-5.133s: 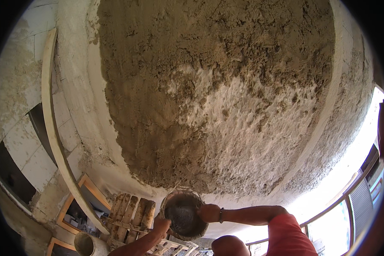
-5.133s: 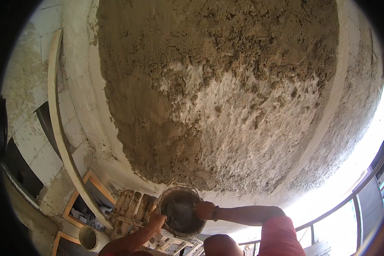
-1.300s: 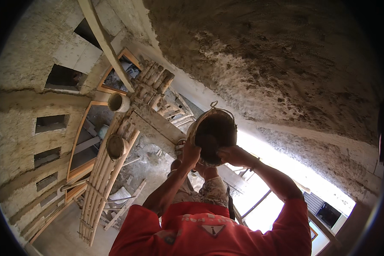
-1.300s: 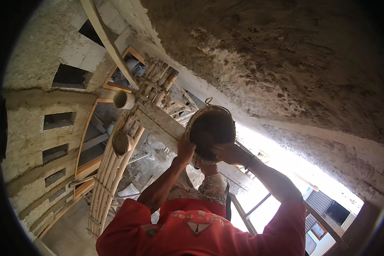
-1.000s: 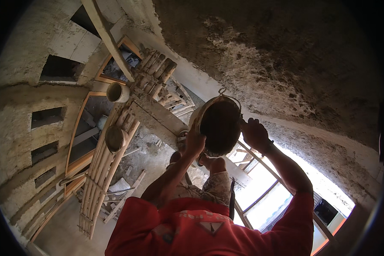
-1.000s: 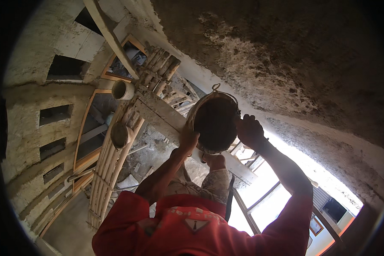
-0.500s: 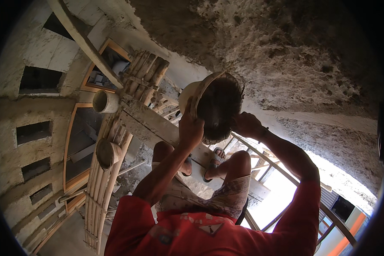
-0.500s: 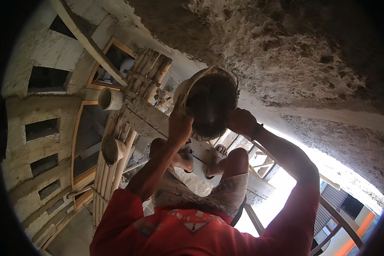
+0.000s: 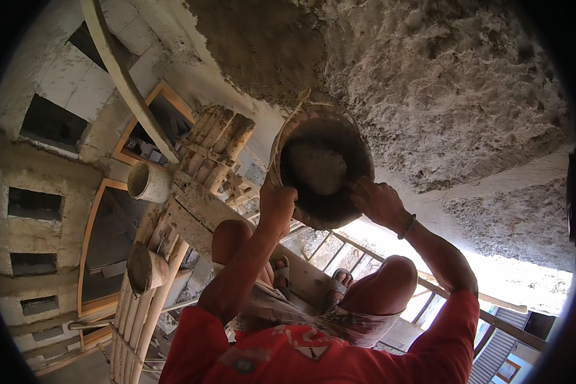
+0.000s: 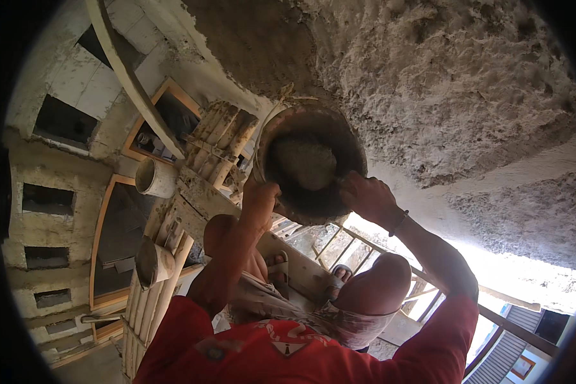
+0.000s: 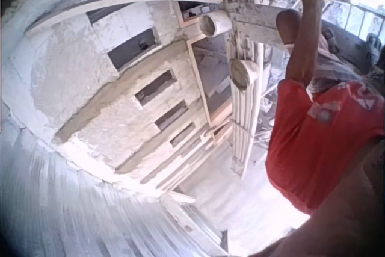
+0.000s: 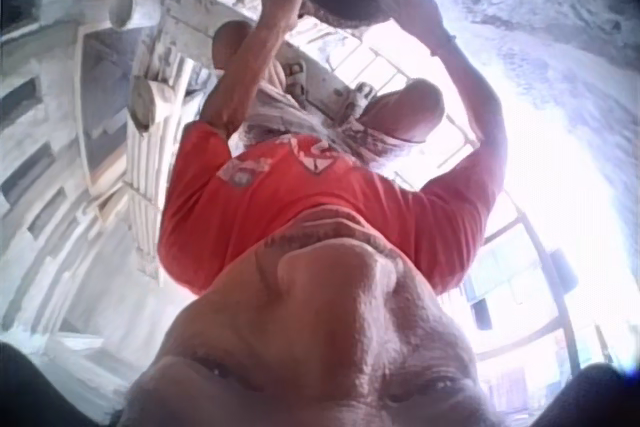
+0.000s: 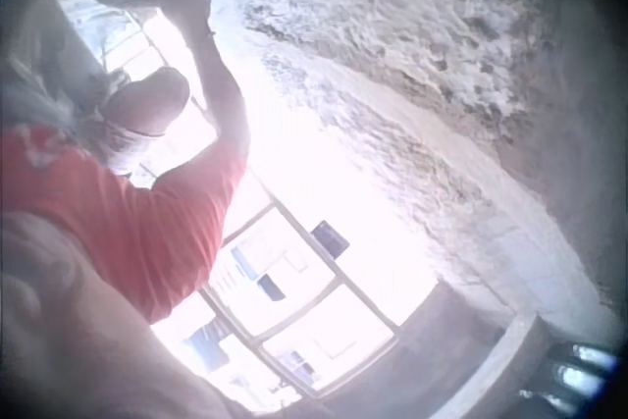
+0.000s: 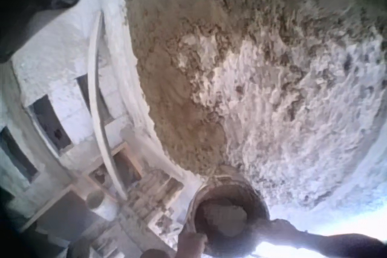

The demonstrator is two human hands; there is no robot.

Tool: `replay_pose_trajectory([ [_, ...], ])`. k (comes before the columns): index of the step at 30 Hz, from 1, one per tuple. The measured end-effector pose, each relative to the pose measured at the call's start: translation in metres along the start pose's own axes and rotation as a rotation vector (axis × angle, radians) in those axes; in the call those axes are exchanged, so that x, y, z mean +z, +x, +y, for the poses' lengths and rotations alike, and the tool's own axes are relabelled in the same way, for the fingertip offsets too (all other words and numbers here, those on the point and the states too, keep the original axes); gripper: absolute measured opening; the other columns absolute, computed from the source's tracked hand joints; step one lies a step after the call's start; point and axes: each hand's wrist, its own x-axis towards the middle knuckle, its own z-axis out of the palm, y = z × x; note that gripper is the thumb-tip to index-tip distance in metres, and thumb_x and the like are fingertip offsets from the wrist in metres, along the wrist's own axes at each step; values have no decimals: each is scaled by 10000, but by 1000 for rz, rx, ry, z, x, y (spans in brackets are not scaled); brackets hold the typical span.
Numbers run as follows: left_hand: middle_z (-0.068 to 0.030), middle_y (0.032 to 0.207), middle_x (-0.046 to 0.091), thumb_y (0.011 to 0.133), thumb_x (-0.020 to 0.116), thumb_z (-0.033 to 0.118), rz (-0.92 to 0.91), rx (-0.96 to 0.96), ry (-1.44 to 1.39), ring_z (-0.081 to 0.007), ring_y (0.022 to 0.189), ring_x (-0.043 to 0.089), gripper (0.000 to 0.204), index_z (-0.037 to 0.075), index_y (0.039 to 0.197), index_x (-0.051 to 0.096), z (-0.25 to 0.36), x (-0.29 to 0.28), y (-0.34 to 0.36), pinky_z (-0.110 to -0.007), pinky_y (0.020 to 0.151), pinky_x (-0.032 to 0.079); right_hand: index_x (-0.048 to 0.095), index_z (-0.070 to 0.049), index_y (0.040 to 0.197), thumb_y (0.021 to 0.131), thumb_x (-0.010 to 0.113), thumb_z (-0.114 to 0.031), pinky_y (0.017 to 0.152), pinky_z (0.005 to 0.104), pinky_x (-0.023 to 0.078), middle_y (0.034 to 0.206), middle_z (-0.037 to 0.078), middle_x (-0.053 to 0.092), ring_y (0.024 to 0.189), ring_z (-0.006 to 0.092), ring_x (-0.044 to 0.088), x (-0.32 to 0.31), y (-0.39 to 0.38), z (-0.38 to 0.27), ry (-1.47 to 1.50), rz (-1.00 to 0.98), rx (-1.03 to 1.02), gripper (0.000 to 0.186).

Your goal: The person scoops wet plaster from a bucket using a trowel and spreads it onto a rough wall surface while positioned on a scaffolding.

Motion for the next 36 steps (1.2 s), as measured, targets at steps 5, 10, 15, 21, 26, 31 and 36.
replay_pose_trajectory([
  [5,-49,1036,584,686,486,-103,9,83,-18,-136,889,539,613,-25,1293,519,-16,-4,5,-262,780,468,540,-107,1165,897,627,-350,770,552,544,844,226,688,840,459,666,-6,10,1,-54,-15,-14,372],
  [10,-79,756,574,756,550,-38,130,92,-180,-187,520,529,283,-24,1035,597,-37,-26,6,-323,449,404,518,-64,1158,867,669,-318,787,514,546,903,229,683,902,431,668,-36,10,-24,-56,-30,-66,414],
  [15,-97,781,583,763,544,-24,280,-5,-139,-206,527,559,300,-28,1060,586,-44,-69,-12,-294,388,420,519,-6,1060,777,790,-131,710,353,522,745,106,628,711,238,640,-75,16,-74,130,-60,-295,411],
  [21,-67,916,587,742,507,-72,420,-116,-166,-162,720,589,505,-6,1242,531,-31,-102,-50,-293,469,469,624,0,1113,791,780,-212,724,345,530,838,122,665,786,219,658,-111,29,-116,263,-292,-462,416],
  [26,-88,938,585,769,493,-51,368,-166,-171,-180,675,606,506,15,1271,502,-19,-104,-66,-322,411,505,640,-1,1203,898,675,-224,645,320,524,826,105,678,711,162,646,-97,94,-41,374,-282,-36,380],
  [31,-81,948,590,779,509,-38,347,-142,-175,-173,595,601,521,38,1294,503,-26,-96,-60,-284,353,454,563,12,1316,924,634,-253,574,306,501,885,119,665,673,152,616,-172,91,14,-74,432,-204,479],
  [36,-49,930,574,763,491,-46,273,-22,-82,-125,589,539,572,33,1329,498,-30,-77,-45,-250,413,427,538,30,1321,902,678,-223,568,283,517,836,97,639,613,96,596,-145,38,-34,155,-57,-7,509],
])
